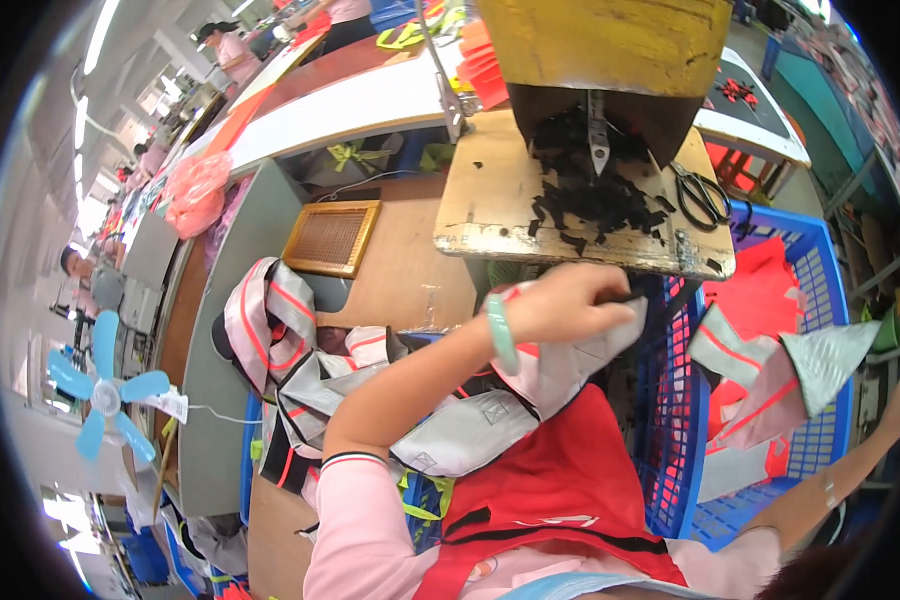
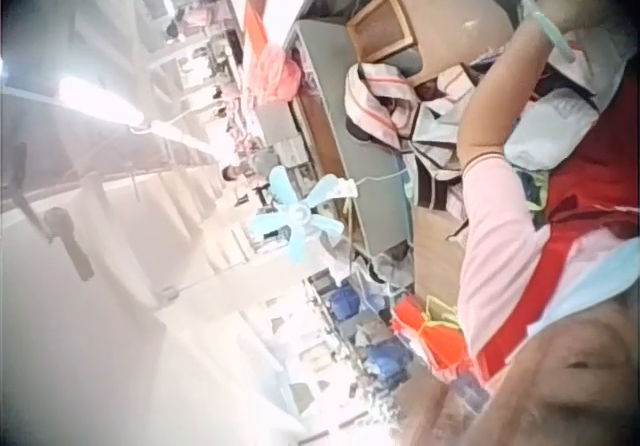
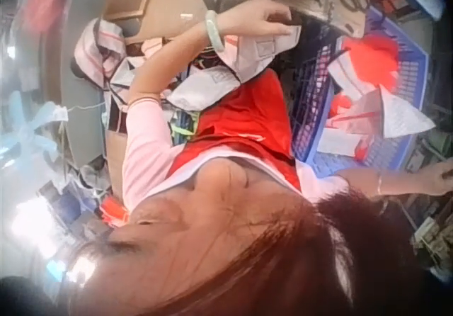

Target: Inspecting and aligning textile pieces on a workstation in a garment factory.

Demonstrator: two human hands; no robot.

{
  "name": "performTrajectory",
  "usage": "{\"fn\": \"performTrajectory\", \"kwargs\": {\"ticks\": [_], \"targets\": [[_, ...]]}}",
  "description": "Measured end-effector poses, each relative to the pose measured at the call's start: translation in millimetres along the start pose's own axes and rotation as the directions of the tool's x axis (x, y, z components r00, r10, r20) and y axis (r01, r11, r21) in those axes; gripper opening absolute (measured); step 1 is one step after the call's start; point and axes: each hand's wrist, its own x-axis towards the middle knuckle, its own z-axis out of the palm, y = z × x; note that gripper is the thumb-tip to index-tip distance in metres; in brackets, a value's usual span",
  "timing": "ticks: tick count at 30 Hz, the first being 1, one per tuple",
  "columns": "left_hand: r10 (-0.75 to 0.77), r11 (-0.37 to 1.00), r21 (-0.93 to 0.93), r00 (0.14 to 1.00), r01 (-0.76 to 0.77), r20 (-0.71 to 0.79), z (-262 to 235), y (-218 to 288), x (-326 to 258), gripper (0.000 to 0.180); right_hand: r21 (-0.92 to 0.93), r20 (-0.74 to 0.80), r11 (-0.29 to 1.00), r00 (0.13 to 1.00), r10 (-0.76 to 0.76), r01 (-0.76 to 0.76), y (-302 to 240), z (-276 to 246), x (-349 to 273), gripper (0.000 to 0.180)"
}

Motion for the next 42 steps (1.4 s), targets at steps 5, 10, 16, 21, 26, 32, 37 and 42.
{"fn": "performTrajectory", "kwargs": {"ticks": [5, 10, 16, 21, 26, 32, 37, 42], "targets": [[0.085, 0.996, 0.012, 0.996, -0.085, 0.001, 42.9, 25.1, -6.0, 0.023, 0.733, 0.645, 0.549, 0.666, -0.374, -0.402, -189.6, 105.4, -119.1, 0.059], [0.115, 0.993, -0.012, 0.990, -0.116, -0.083, 47.1, 33.3, -42.8, 0.024, 0.571, 0.770, 0.057, 0.509, -0.385, -0.819, -246.4, 126.8, -181.3, 0.035], [0.311, 0.945, -0.199, 0.901, -0.259, 0.304, 3.7, 1.5, -89.3, 0.029, 0.643, 0.564, -0.125, 0.578, -0.590, -0.755, -246.4, 123.3, -187.4, 0.021], [0.424, 0.894, 0.066, 0.886, -0.443, 0.189, 21.6, 30.1, -93.5, 0.028, 0.490, 0.483, -0.447, 0.660, -0.575, -0.749, -229.0, 142.9, -197.4, 0.023], [0.383, 0.879, 0.176, 0.875, -0.444, 0.295, 32.5, 35.6, -97.5, 0.020, 0.546, 0.527, -0.249, 0.559, -0.640, -0.800, -211.7, 151.5, -197.5, 0.024], [0.297, 0.784, 0.315, 0.768, -0.535, 0.567, 31.4, 62.8, -122.6, 0.025, 0.440, 0.120, -0.301, 0.388, -0.914, -0.846, -244.5, 134.9, -188.1, 0.032], [0.301, 0.610, 0.409, 0.676, -0.678, 0.672, 27.1, 82.1, -133.3, 0.042, 0.263, -0.061, -0.337, 0.333, -0.941, -0.904, -264.0, 131.6, -193.3, 0.025], [0.454, 0.617, 0.366, 0.695, -0.697, 0.557, 13.9, 77.1, -140.9, 0.026, 0.359, 0.014, -0.420, 0.454, -0.891, -0.834, -246.8, 124.9, -184.8, 0.019]]}}
